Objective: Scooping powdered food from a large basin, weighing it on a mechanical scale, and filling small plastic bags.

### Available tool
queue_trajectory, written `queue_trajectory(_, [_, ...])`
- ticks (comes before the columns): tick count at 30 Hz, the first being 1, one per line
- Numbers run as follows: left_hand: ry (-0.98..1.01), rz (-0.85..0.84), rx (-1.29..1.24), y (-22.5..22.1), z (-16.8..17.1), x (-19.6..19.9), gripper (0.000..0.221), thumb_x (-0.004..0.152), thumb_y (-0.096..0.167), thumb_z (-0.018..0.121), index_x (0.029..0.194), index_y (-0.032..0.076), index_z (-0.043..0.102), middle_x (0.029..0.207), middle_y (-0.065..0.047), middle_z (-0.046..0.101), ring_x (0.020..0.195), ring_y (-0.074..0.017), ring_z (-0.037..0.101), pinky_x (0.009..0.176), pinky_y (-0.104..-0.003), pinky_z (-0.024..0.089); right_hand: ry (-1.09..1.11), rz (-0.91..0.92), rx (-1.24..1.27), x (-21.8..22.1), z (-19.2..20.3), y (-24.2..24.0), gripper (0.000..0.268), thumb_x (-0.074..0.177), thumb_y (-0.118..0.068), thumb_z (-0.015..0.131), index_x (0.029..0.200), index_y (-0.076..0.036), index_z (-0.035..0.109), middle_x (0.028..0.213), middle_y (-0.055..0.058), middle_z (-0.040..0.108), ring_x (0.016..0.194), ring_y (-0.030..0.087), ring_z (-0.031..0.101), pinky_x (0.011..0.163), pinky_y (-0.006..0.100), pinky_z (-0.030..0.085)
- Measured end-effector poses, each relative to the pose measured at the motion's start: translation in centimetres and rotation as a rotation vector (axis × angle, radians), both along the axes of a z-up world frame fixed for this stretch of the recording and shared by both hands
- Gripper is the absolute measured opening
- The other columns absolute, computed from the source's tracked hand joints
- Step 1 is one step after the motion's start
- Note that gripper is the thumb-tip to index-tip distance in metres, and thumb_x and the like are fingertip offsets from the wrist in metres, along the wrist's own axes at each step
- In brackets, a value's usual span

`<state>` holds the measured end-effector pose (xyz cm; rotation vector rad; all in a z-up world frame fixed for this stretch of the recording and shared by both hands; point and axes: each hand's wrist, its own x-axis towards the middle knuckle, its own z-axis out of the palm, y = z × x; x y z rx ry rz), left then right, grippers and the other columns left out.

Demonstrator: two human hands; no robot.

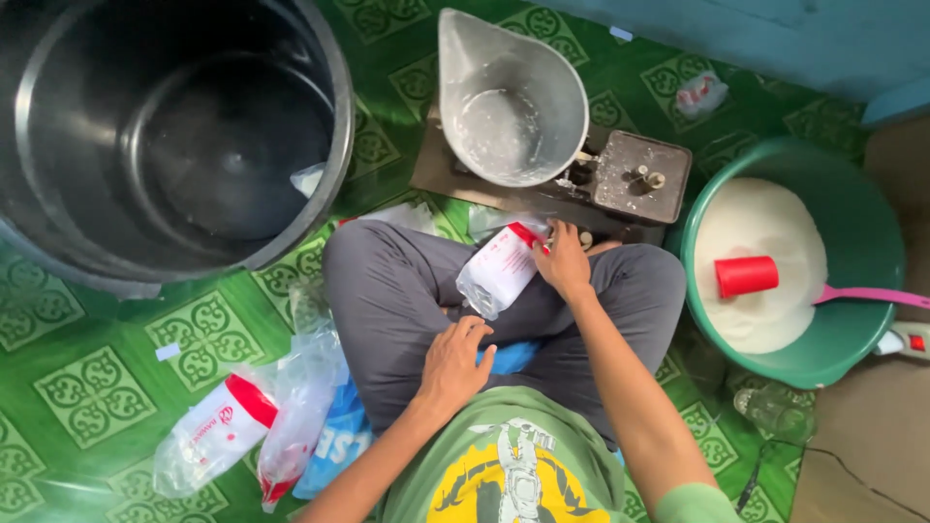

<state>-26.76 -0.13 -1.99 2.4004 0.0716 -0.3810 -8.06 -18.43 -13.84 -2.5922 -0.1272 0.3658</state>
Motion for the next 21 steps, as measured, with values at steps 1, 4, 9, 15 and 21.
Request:
queue_trajectory(1, [0.002,-0.011,0.004,-0.3,0.0,0.0,0.025,0.091,0.029,0.059,0.111,0.015,0.064,0.114,-0.003,0.057,0.100,-0.0267,0.064,0.079,-0.040,0.050,0.002,-0.011,0.004,0.7,-0.6,-0.1,0.055,0.081,-0.021,0.070,0.130,-0.007,0.051,0.126,0.024,0.052,0.113,0.044,0.061,0.093,0.053,0.052])
queue_trajectory(4, [-0.023,0.032,-0.011,-1.2,0.2,0.1,0.024,0.090,0.029,0.060,0.110,0.016,0.064,0.112,-0.001,0.058,0.098,-0.0275,0.064,0.077,-0.042,0.051,0.128,-0.138,0.061,2.2,-1.8,-0.4,0.051,0.086,-0.024,0.065,0.131,-0.005,0.051,0.124,0.023,0.054,0.116,0.042,0.060,0.096,0.052,0.050])
queue_trajectory(9, [-0.105,0.127,-0.073,-2.2,2.5,0.3,0.026,0.083,0.018,0.064,0.107,0.009,0.064,0.114,-0.001,0.061,0.093,-0.0241,0.063,0.087,-0.037,0.047,0.063,-0.074,-0.015,2.0,-2.6,-0.2,0.037,0.085,-0.027,0.065,0.120,-0.017,0.065,0.111,0.015,0.061,0.088,0.037,0.065,0.080,0.044,0.053])
queue_trajectory(15, [-0.089,0.143,-0.029,-1.1,2.5,0.4,0.026,0.083,0.018,0.064,0.108,0.010,0.064,0.112,0.000,0.062,0.096,-0.0227,0.063,0.087,-0.036,0.048,-0.043,-0.049,-0.036,1.8,-3.0,0.0,0.015,0.088,-0.016,0.060,0.099,-0.010,0.067,0.102,0.016,0.058,0.079,0.039,0.062,0.072,0.047,0.051])
queue_trajectory(21, [-0.154,0.208,-0.048,-0.5,3.8,1.5,0.026,0.081,0.015,0.066,0.106,0.010,0.066,0.108,0.002,0.065,0.090,-0.0218,0.064,0.083,-0.035,0.050,-0.212,-0.071,0.040,0.7,0.7,1.1,0.011,0.089,-0.016,0.063,0.097,-0.010,0.064,0.105,0.009,0.060,0.077,0.034,0.063,0.068,0.042,0.051])
